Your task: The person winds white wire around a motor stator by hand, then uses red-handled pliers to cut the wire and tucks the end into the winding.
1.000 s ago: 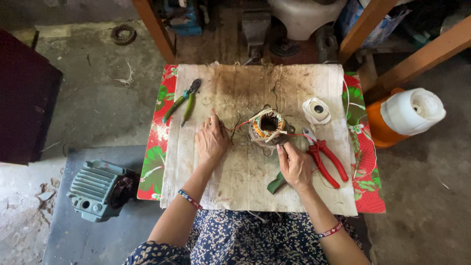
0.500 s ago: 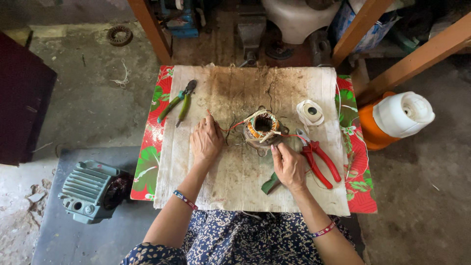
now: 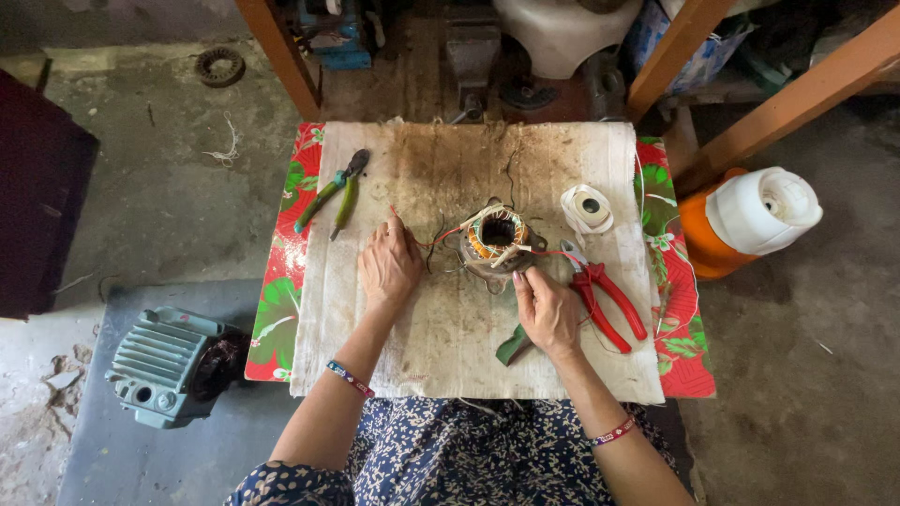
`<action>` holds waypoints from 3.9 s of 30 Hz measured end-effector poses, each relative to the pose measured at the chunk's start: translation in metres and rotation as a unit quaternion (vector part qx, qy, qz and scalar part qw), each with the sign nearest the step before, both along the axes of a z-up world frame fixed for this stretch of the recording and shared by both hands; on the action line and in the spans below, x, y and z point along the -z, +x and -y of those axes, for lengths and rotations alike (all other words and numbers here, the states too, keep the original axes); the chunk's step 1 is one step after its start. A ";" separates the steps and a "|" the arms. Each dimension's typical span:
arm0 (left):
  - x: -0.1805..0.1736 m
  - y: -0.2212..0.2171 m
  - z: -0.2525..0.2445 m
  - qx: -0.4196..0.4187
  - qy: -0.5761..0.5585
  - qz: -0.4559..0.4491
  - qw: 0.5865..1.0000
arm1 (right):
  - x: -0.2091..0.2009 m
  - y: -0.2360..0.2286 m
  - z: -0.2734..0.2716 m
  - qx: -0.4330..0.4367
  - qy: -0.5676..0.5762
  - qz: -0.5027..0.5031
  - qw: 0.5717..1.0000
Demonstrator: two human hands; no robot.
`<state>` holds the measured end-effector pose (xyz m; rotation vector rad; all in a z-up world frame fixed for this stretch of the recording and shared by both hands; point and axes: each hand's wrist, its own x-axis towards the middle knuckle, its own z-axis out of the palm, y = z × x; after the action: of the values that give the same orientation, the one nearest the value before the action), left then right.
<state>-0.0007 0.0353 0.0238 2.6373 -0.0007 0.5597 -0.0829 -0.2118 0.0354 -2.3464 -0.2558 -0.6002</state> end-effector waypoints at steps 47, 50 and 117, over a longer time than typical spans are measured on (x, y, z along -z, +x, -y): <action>-0.040 -0.006 0.042 0.395 0.191 0.129 0.889 | -0.003 -0.001 0.002 -0.003 0.037 -0.002 0.999; -0.038 -0.003 0.038 0.395 0.256 0.199 0.860 | -0.003 -0.001 0.001 -0.003 0.038 -0.009 0.999; -0.044 -0.005 0.038 0.336 -0.154 0.038 0.928 | -0.025 0.052 -0.003 -0.098 0.070 0.026 0.992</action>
<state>-0.0052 -0.0023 0.0682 2.1148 -0.7475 0.3759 -0.0311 -0.2089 0.0602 -2.1427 -0.4488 -0.5655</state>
